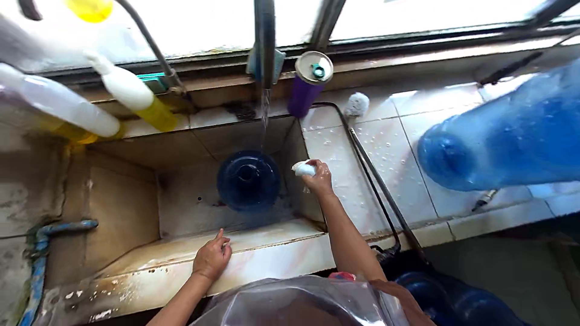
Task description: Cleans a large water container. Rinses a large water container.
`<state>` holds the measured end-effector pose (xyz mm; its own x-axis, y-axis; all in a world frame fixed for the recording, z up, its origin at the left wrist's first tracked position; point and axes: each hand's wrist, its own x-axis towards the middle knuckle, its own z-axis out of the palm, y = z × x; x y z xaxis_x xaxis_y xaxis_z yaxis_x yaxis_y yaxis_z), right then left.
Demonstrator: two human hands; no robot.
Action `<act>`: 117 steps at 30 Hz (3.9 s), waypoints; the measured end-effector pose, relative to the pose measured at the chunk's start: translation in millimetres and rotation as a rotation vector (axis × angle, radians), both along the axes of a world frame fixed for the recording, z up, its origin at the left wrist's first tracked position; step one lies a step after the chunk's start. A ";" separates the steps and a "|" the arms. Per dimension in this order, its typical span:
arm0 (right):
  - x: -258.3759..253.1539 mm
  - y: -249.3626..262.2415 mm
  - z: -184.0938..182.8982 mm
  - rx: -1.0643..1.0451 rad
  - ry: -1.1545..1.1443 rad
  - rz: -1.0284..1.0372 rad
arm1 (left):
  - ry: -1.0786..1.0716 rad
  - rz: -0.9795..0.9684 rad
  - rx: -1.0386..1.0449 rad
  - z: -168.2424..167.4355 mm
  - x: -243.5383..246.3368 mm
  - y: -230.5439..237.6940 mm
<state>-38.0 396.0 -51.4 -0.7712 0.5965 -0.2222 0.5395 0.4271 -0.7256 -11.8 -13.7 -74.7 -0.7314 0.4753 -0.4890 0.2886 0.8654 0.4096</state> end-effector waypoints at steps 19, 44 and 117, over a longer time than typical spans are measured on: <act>-124.7 -171.8 48.9 -0.138 -0.061 0.148 | -0.426 0.565 0.744 1.2 -143.4 -15.3; -100.5 -221.3 48.9 -1.309 0.114 -0.231 | -0.431 0.735 1.771 78.6 -296.2 32.7; -82.9 -161.7 -117.6 -0.079 0.436 0.595 | 0.509 0.640 0.957 -39.5 -171.3 123.9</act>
<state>-121.0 234.3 -169.0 -0.9872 0.0449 0.1529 -0.1110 0.4952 -0.8617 -183.1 110.2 -114.2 -0.9655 -0.0262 0.2591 0.2366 0.3271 0.9149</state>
